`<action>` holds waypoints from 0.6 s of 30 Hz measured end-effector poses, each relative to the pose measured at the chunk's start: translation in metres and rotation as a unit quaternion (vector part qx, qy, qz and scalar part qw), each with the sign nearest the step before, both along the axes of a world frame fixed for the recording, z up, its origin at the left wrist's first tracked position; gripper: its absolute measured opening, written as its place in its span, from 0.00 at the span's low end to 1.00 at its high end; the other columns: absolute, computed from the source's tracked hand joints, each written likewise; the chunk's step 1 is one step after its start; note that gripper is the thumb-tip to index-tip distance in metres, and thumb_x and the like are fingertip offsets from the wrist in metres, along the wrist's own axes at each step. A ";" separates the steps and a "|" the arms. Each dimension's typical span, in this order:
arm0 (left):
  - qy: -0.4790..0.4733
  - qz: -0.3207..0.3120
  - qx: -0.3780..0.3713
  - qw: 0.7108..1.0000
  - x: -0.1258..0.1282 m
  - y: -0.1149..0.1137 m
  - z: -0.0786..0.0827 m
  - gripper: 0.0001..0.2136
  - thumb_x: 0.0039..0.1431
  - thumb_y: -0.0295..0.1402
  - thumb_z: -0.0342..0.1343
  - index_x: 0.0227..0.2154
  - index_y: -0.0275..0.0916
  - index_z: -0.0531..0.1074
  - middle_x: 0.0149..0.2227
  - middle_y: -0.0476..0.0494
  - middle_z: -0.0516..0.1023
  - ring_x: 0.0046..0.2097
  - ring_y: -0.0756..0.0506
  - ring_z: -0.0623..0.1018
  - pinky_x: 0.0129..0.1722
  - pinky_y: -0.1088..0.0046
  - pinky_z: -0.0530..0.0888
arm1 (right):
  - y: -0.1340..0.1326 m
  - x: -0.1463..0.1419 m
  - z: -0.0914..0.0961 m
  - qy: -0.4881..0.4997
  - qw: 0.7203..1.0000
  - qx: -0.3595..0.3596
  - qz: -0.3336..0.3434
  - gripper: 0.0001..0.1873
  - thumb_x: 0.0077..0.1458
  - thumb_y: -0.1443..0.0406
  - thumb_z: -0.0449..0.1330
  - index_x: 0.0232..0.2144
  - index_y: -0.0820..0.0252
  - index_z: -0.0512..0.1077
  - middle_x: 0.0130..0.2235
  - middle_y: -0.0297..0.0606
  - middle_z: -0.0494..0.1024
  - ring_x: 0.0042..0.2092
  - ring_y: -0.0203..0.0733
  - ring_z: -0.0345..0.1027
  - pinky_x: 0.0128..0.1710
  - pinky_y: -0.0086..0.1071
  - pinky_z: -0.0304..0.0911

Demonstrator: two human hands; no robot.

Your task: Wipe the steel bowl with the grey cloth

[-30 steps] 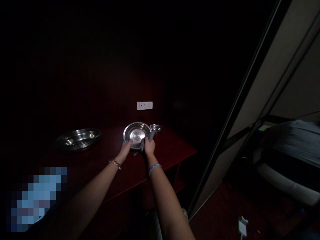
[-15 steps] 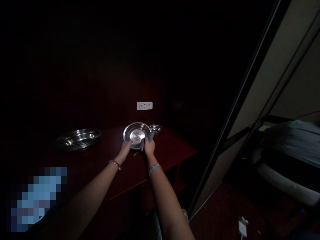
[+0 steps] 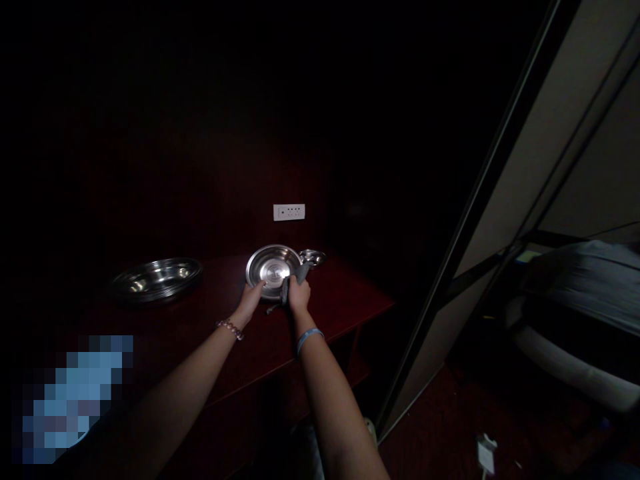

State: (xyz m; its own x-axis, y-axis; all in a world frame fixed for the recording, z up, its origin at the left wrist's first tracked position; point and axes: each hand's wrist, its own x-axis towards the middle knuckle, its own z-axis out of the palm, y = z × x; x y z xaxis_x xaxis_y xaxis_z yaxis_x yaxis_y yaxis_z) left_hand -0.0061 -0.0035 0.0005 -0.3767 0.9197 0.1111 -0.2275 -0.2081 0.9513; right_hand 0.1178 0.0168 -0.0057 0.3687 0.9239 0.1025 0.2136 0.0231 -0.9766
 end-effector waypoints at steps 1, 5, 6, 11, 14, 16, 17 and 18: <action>0.003 -0.001 0.001 1.000 0.000 0.000 0.000 0.09 0.57 0.19 0.57 0.40 0.33 0.76 0.43 0.38 0.84 0.53 0.40 0.81 0.61 0.61 0.74 | 0.000 0.000 0.000 0.002 1.000 0.002 0.001 0.17 0.60 0.61 0.56 0.39 0.64 0.83 0.40 0.47 0.85 0.45 0.50 0.80 0.44 0.32 0.69; 0.006 0.005 -0.010 1.000 0.000 0.000 0.001 0.09 0.55 0.20 0.58 0.38 0.35 0.76 0.43 0.37 0.84 0.54 0.38 0.81 0.60 0.58 0.75 | 0.002 0.000 -0.002 0.003 1.000 0.009 -0.004 0.16 0.60 0.61 0.57 0.37 0.62 0.82 0.38 0.44 0.86 0.45 0.48 0.80 0.44 0.30 0.69; 0.006 0.008 -0.011 1.000 0.000 0.000 0.001 0.09 0.54 0.20 0.59 0.38 0.36 0.76 0.43 0.37 0.84 0.54 0.37 0.81 0.60 0.58 0.74 | 0.002 0.000 -0.002 0.003 1.000 0.009 -0.004 0.15 0.60 0.61 0.57 0.37 0.62 0.82 0.38 0.44 0.86 0.44 0.48 0.80 0.43 0.30 0.69; 0.009 0.001 0.002 1.000 0.000 0.001 -0.001 0.09 0.55 0.22 0.58 0.39 0.35 0.76 0.45 0.36 0.84 0.55 0.38 0.81 0.61 0.56 0.74 | 0.002 0.000 -0.002 0.003 1.000 0.009 -0.001 0.16 0.59 0.60 0.57 0.36 0.62 0.82 0.38 0.44 0.85 0.43 0.46 0.80 0.42 0.29 0.68; 0.011 -0.001 -0.006 1.000 0.000 0.001 -0.001 0.09 0.56 0.22 0.58 0.39 0.36 0.76 0.44 0.37 0.85 0.55 0.39 0.81 0.61 0.58 0.74 | 0.002 0.000 -0.002 0.007 1.000 0.009 -0.003 0.16 0.59 0.60 0.56 0.35 0.62 0.82 0.38 0.44 0.85 0.43 0.47 0.80 0.42 0.29 0.68; 0.011 -0.002 -0.009 1.000 0.000 0.000 0.000 0.09 0.55 0.21 0.58 0.39 0.36 0.76 0.43 0.39 0.85 0.55 0.39 0.81 0.60 0.58 0.74 | 0.002 -0.001 -0.002 0.013 1.000 0.009 -0.006 0.15 0.59 0.60 0.57 0.35 0.61 0.82 0.37 0.43 0.85 0.42 0.46 0.80 0.42 0.30 0.68; 0.010 -0.001 -0.012 1.000 0.000 0.000 0.001 0.09 0.55 0.21 0.58 0.38 0.36 0.76 0.42 0.39 0.86 0.54 0.38 0.82 0.60 0.58 0.75 | 0.002 -0.001 -0.002 0.014 1.000 0.008 -0.007 0.15 0.58 0.60 0.57 0.34 0.61 0.82 0.37 0.43 0.85 0.42 0.47 0.80 0.42 0.30 0.68; 0.008 0.000 -0.014 1.000 0.000 -0.001 0.002 0.09 0.55 0.21 0.58 0.38 0.36 0.76 0.41 0.39 0.86 0.54 0.38 0.82 0.59 0.58 0.75 | 0.002 -0.001 -0.002 0.015 1.000 0.008 -0.008 0.15 0.58 0.60 0.57 0.34 0.61 0.81 0.37 0.43 0.85 0.42 0.47 0.80 0.42 0.30 0.68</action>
